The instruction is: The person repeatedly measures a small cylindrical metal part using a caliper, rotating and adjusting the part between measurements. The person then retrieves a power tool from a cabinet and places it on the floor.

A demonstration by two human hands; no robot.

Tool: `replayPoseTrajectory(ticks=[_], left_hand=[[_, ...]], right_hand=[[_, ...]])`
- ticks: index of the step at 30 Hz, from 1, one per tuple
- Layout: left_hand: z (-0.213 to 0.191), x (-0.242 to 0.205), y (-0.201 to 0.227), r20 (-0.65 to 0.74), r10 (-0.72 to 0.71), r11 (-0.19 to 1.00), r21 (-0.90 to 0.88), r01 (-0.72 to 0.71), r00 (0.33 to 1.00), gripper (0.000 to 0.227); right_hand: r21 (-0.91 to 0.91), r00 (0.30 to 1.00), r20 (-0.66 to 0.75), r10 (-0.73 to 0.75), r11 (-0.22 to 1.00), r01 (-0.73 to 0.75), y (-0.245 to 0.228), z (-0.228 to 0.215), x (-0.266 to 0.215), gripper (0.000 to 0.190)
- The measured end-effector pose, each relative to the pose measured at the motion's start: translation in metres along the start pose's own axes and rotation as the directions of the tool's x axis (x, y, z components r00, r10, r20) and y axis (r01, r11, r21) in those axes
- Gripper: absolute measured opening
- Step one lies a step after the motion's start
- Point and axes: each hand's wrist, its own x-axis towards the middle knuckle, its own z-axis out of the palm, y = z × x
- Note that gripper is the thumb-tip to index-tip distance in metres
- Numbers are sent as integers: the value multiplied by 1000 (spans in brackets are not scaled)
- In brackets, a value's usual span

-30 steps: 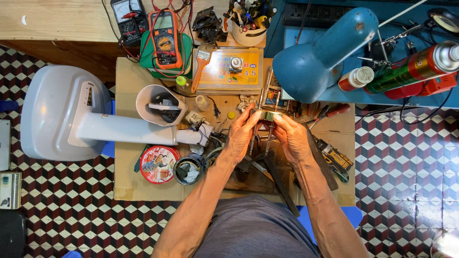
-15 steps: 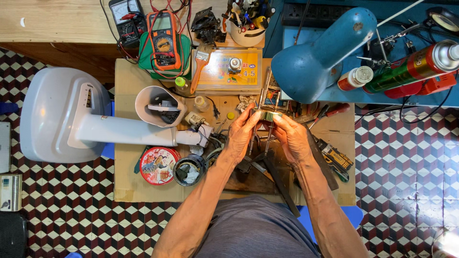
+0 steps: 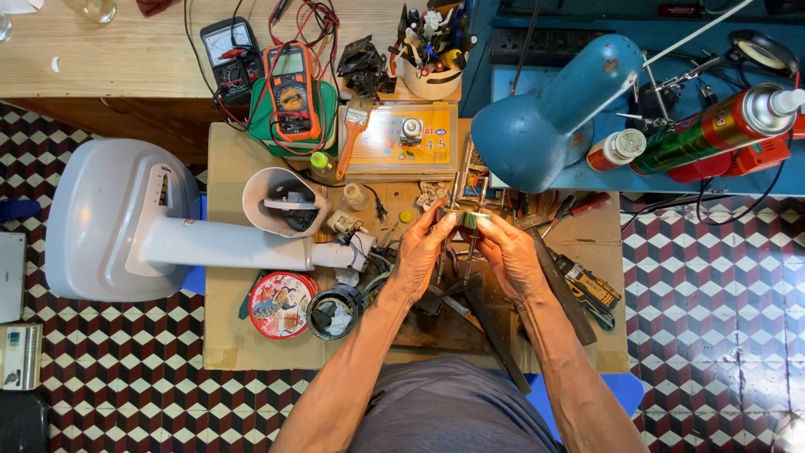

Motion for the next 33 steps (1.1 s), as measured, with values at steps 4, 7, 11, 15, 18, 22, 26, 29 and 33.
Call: replayPoseTrajectory(ticks=[4, 7, 11, 15, 18, 22, 26, 29, 33], left_hand=[[-2, -1, -3, 11, 3, 1000, -20, -3, 1000, 64], [-3, -2, -3, 14, 6, 1000, -26, -6, 1000, 63], [-3, -2, -2, 39, 23, 998, -56, -20, 999, 61], [-5, -3, -3, 52, 26, 995, -100, -21, 998, 58], [-6, -4, -3, 34, 13, 996, -84, -10, 999, 54], [-9, -5, 0, 20, -14, 999, -39, 15, 1000, 51], [-12, -9, -1, 19, -38, 999, -32, 39, 999, 46], [-14, -4, -2, -2, -51, 998, -38, 51, 999, 44], [-16, -1, -6, -17, -70, 997, -34, 70, 997, 43]], right_hand=[[-10, 1000, 9, -8, 1000, 8, 2, -3, -1, 42], [-9, 1000, 4, -7, 1000, 7, 3, -2, -3, 42], [11, 1000, -19, -1, 1000, 1, 1, -3, -1, 42], [8, 1000, -24, 11, 1000, -11, 6, -8, 0, 42], [9, 999, -26, 32, 999, -32, 8, -11, 1, 43], [5, 999, 3, 38, 999, -38, 8, -10, 2, 41], [9, 998, 45, 50, 999, -50, 10, -8, -3, 39], [13, 997, 45, 59, 998, -60, 10, -7, 1, 39], [15, 997, 33, 72, 997, -72, 12, -8, 1, 38]])
